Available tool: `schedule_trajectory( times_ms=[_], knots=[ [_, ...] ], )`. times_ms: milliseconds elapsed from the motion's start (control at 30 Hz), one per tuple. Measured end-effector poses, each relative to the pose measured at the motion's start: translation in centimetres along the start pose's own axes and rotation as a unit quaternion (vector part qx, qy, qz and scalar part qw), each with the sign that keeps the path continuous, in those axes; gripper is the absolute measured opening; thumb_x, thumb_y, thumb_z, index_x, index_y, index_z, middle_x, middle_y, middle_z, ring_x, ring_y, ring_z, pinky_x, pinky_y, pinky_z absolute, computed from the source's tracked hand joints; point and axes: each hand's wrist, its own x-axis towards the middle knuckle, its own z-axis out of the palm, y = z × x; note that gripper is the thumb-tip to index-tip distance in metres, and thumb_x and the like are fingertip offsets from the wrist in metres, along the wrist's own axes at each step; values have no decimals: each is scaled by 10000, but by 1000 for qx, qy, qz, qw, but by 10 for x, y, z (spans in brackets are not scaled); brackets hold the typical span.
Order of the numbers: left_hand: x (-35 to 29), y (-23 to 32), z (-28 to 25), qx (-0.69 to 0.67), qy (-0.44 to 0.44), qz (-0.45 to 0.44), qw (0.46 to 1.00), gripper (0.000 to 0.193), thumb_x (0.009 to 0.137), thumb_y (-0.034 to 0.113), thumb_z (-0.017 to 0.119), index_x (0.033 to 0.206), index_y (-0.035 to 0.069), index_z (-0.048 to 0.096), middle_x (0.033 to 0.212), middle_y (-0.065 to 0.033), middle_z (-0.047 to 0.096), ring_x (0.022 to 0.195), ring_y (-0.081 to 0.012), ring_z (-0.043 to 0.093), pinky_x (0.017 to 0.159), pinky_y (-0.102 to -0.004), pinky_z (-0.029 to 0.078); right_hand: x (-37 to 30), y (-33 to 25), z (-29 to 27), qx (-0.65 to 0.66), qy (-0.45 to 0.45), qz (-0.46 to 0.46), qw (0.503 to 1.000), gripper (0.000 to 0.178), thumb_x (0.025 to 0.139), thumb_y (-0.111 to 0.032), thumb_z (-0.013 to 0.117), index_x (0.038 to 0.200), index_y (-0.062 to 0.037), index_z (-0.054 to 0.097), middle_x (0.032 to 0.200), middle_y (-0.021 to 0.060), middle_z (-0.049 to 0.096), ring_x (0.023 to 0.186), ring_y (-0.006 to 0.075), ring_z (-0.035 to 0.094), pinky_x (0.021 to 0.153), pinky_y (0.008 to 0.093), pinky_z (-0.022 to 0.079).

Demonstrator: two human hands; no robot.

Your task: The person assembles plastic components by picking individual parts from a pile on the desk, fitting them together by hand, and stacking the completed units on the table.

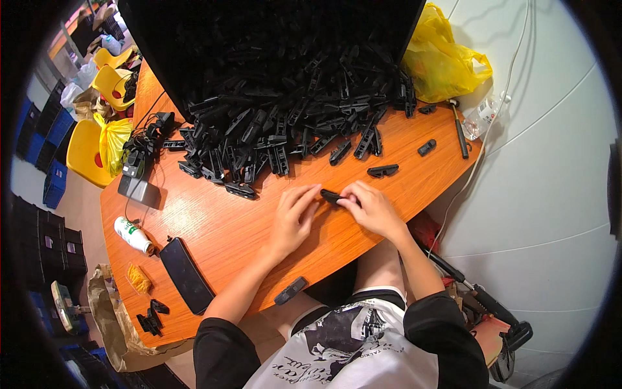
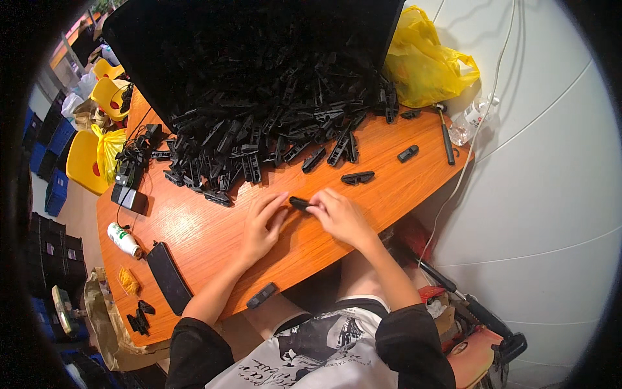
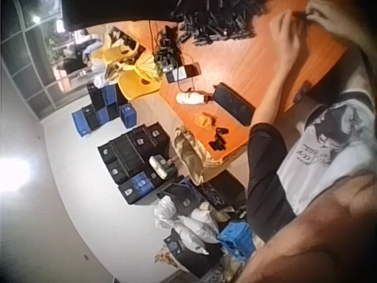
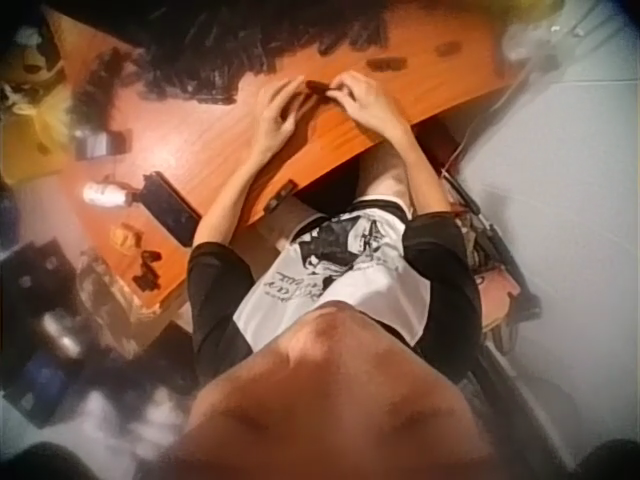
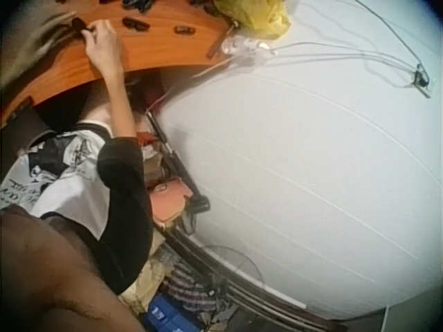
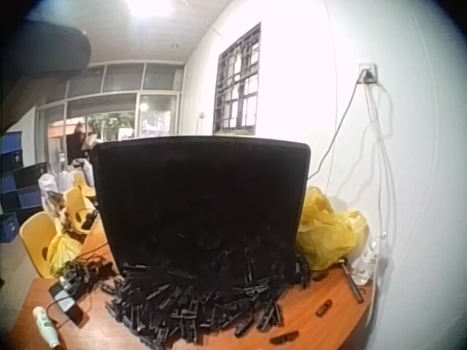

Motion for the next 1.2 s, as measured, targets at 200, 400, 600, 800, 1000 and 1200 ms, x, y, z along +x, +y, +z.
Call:
schedule_trajectory(
  times_ms=[200,400,600,800,1000,1200],
  knots=[
    [-10,-10,5,-5,-64,4,998,363,777,68,695,1133,63,627,1100,-126,570,971,-291,543,827,-379,454,18,21,5,215,-162,80,960,203,921,-206,595,983,-13,610,784,-18,560,730,85,536,648,242,442],
    [-9,-12,5,57,-56,7,997,332,759,95,729,1079,49,655,1044,-117,569,948,-273,520,797,-346,459,10,26,3,350,32,78,933,266,953,-83,511,1173,59,554,989,55,558,929,128,603,836,246,493],
    [-9,-15,5,54,-64,-13,996,311,734,109,746,1030,49,676,979,-103,574,897,-264,512,765,-342,453,2,24,4,313,28,35,949,226,888,0,576,1104,47,621,1133,108,593,1012,201,614,885,262,482],
    [-8,-14,3,38,-61,-30,997,284,740,118,738,1013,59,686,920,-88,585,879,-263,518,770,-348,451,-8,16,11,212,8,-17,977,220,830,13,635,1049,10,658,1111,107,636,973,175,626,826,281,531],
    [-8,-11,2,40,-58,-43,997,246,742,121,733,981,65,707,893,-78,588,868,-254,519,767,-345,451,-13,16,4,229,12,14,973,252,747,22,705,997,10,673,1003,125,675,923,208,653,836,296,512],
    [-5,-10,0,23,-62,-62,996,234,725,102,741,955,64,718,821,-63,581,801,-244,510,717,-337,441,-10,17,2,176,5,18,984,281,726,-1,732,1002,-20,687,928,103,667,839,186,640,743,271,514]
  ],
)
